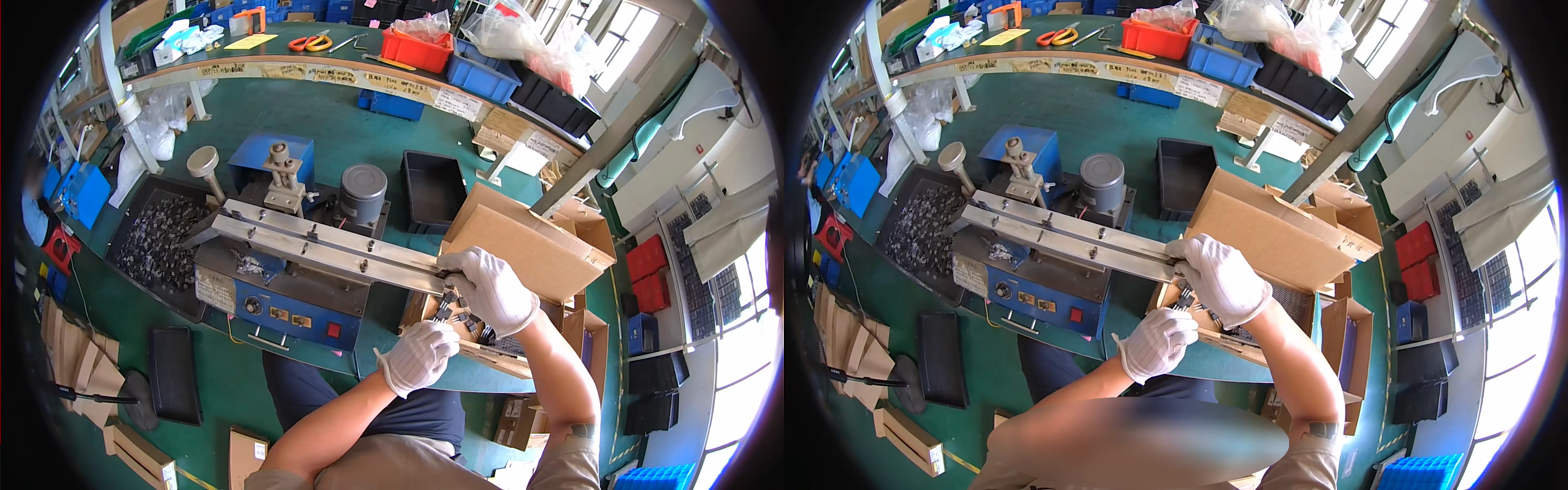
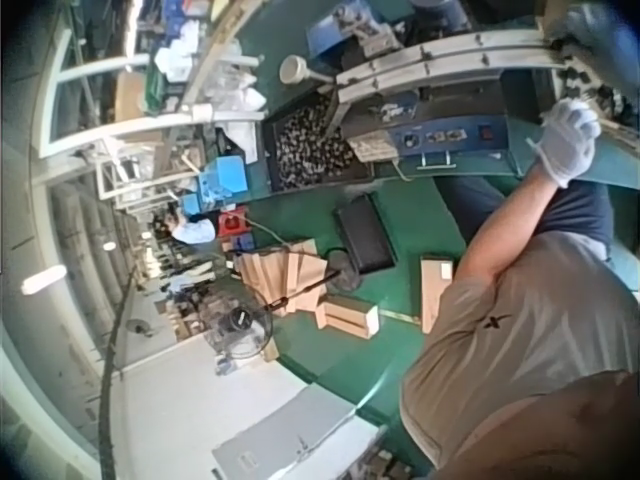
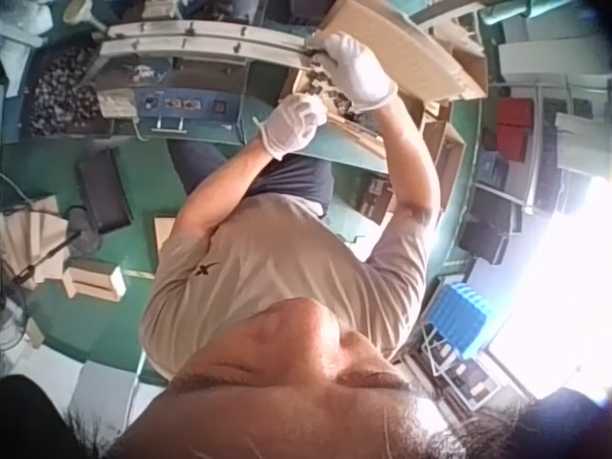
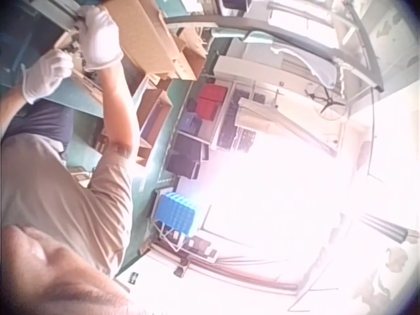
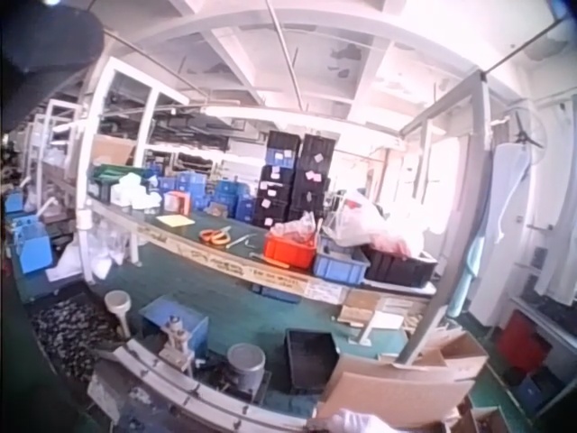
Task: The person assembles electronic components by picking up small parts from a box and placing them into an assembly machine or onto a circuit board by hand.
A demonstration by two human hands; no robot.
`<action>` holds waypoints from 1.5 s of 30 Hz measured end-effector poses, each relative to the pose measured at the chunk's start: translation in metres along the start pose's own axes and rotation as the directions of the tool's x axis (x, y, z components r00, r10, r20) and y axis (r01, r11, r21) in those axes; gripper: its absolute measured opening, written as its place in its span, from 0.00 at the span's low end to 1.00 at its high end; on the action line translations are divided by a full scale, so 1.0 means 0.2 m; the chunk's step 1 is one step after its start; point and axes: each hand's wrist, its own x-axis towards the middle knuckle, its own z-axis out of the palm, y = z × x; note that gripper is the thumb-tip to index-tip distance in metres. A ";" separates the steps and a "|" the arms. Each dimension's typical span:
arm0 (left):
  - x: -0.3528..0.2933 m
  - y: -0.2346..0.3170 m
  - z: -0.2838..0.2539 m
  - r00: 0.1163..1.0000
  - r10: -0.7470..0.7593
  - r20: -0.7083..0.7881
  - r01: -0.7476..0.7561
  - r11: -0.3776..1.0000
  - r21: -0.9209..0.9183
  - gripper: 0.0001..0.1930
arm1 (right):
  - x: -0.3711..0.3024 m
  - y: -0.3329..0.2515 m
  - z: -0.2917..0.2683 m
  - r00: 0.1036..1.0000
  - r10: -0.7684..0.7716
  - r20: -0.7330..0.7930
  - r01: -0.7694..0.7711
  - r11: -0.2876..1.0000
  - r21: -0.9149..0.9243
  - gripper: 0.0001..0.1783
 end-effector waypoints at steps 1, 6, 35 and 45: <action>0.00 0.00 0.00 1.000 -0.002 0.000 0.002 1.000 0.000 0.14 | 0.00 0.00 -0.01 1.000 0.000 0.002 0.000 1.000 0.002 0.13; 0.02 0.01 -0.02 1.000 -0.002 0.024 0.002 1.000 0.002 0.15 | -0.11 0.25 0.03 0.974 0.188 -0.125 -0.193 0.981 -0.032 0.13; 0.01 0.01 -0.01 1.000 -0.003 0.008 0.003 1.000 0.009 0.14 | -0.10 -0.02 -0.06 0.994 0.057 -0.098 -0.064 0.995 -0.077 0.25; 0.00 0.00 0.00 1.000 -0.011 0.006 0.011 1.000 -0.001 0.14 | -0.06 0.00 -0.07 0.998 0.001 -0.058 -0.008 0.994 -0.112 0.26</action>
